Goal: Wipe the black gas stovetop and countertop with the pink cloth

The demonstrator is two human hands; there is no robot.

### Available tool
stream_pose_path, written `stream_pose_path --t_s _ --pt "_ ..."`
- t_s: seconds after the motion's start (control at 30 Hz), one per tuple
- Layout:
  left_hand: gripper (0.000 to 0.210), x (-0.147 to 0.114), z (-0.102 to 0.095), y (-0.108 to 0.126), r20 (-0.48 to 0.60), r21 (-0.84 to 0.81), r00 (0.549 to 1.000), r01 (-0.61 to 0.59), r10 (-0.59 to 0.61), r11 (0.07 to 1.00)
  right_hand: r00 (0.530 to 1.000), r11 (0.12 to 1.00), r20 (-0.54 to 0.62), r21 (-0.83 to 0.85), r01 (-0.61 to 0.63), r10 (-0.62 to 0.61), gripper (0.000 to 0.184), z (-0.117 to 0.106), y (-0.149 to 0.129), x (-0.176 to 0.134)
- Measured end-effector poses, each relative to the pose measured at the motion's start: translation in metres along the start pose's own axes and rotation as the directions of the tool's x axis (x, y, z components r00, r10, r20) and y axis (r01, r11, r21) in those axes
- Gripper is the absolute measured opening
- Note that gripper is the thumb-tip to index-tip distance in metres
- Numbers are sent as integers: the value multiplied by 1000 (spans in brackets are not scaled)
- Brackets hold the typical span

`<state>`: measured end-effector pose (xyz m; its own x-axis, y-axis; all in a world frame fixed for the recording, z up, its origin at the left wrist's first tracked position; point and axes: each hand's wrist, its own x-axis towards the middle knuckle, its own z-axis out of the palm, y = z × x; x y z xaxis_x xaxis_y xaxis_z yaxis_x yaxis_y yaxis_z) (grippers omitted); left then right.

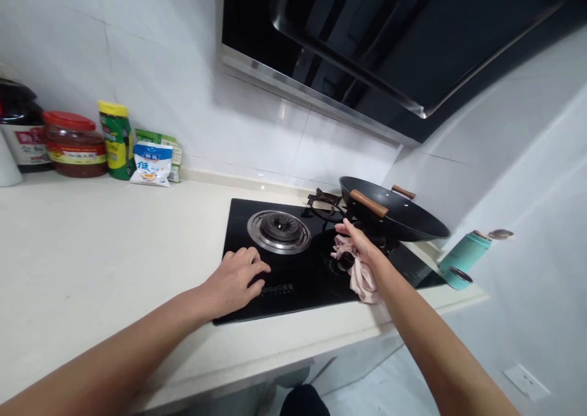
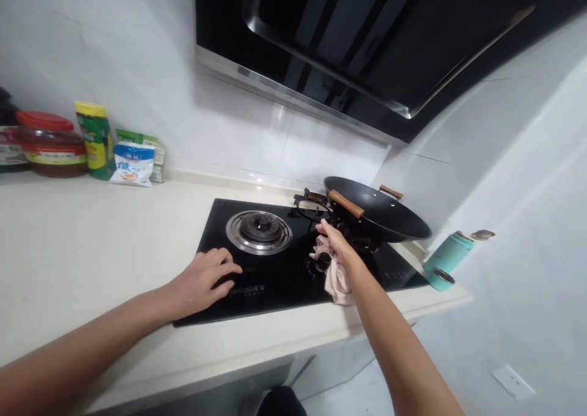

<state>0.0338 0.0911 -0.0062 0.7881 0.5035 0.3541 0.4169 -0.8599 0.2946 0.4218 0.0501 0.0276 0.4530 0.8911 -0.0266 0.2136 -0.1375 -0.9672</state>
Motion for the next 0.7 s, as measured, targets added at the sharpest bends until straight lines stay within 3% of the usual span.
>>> stream_pose_path --t_s 0.17,0.33,0.53,0.7 --pt "32 -1 -2 5 22 47 1000 12 -13 999 982 998 178 -9 -70 70 53 4 -7 17" --pt "31 -2 -4 10 36 53 999 22 -24 998 969 997 238 -9 -70 70 56 18 -13 34" --pt "30 -4 -4 10 22 77 1000 6 -8 997 958 999 285 -18 46 -39 46 56 -16 70" --pt "29 -5 -5 7 26 41 1000 -5 4 999 895 944 425 -220 247 -136 44 69 -22 74"
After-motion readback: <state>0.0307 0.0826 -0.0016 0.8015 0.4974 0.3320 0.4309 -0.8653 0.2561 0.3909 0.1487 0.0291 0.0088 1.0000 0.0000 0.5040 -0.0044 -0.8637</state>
